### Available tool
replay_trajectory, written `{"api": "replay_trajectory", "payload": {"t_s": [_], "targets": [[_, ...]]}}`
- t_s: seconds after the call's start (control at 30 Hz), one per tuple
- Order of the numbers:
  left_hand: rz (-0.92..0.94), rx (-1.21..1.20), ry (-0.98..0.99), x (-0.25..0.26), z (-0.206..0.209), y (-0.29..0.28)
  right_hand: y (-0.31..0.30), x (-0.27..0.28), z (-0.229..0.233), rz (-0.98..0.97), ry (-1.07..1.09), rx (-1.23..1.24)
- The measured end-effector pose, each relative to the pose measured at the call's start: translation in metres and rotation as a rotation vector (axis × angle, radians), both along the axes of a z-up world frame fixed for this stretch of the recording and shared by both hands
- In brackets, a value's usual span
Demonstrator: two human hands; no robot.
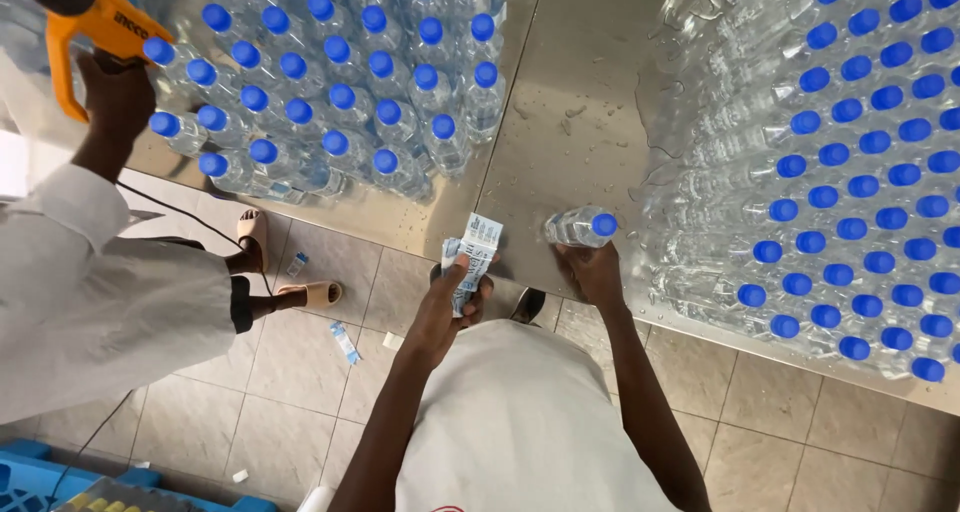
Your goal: Applying plastic sleeve labels to water bottles manually on a production line.
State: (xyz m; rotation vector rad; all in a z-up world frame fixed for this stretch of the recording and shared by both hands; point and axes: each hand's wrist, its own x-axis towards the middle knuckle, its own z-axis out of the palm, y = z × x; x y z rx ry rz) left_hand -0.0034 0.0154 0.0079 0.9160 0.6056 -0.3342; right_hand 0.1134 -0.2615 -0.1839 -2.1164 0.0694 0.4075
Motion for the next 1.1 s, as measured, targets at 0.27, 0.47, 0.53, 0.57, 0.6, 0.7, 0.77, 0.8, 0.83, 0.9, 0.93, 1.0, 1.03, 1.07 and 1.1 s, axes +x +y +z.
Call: {"api": "replay_trajectory", "payload": {"t_s": [0.27, 0.47, 0.53, 0.57, 0.6, 0.7, 0.77, 0.8, 0.83, 0.9, 0.93, 1.0, 1.03, 1.07, 1.1], "targets": [[0.106, 0.009, 0.052, 0.001, 0.018, 0.011, 0.006, 0.007, 0.014, 0.013, 0.037, 0.007], [0.078, 0.055, 0.001, -0.014, 0.007, 0.046, 0.016, 0.004, 0.101, 0.000, -0.330, 0.218], [0.113, 0.102, 0.007, -0.021, -0.015, 0.068, 0.014, 0.011, 0.125, -0.047, -0.379, 0.321], [0.175, 0.242, -0.035, -0.029, -0.029, 0.083, 0.008, 0.015, 0.128, 0.142, -0.525, 0.164], [0.236, 0.382, -0.077, -0.036, -0.044, 0.098, 0.002, 0.020, 0.130, 0.335, -0.663, 0.006], [0.309, 0.591, 0.077, -0.048, -0.071, 0.146, 0.015, 0.033, 0.171, 0.434, -0.158, -0.412], [0.372, 0.489, -0.004, -0.053, -0.026, 0.156, 0.005, 0.042, 0.150, 0.477, -0.228, -0.435], [0.432, 0.383, -0.079, -0.056, -0.004, 0.162, 0.001, 0.045, 0.140, 0.522, -0.292, -0.460], [0.438, 0.382, -0.091, -0.060, 0.005, 0.165, 0.009, 0.041, 0.136, 0.522, -0.306, -0.462], [0.544, 0.162, -0.180, -0.075, 0.020, 0.169, 0.022, 0.029, 0.127, 0.678, -0.275, -0.591], [0.554, 0.158, -0.183, -0.079, 0.025, 0.168, 0.042, 0.028, 0.139, 0.686, -0.281, -0.595], [0.607, 0.081, -0.267, -0.089, 0.035, 0.169, 0.080, 0.010, 0.159, 0.763, -0.508, -0.500], [0.593, 0.075, -0.240, -0.096, 0.037, 0.170, 0.108, 0.002, 0.170, 0.758, -0.477, -0.504], [0.622, 0.048, -0.266, -0.103, 0.040, 0.170, 0.136, -0.005, 0.181, 0.869, -0.524, -0.403], [0.652, 0.021, -0.319, -0.098, 0.038, 0.173, 0.168, 0.003, 0.190, 0.969, -0.600, -0.303]]}}
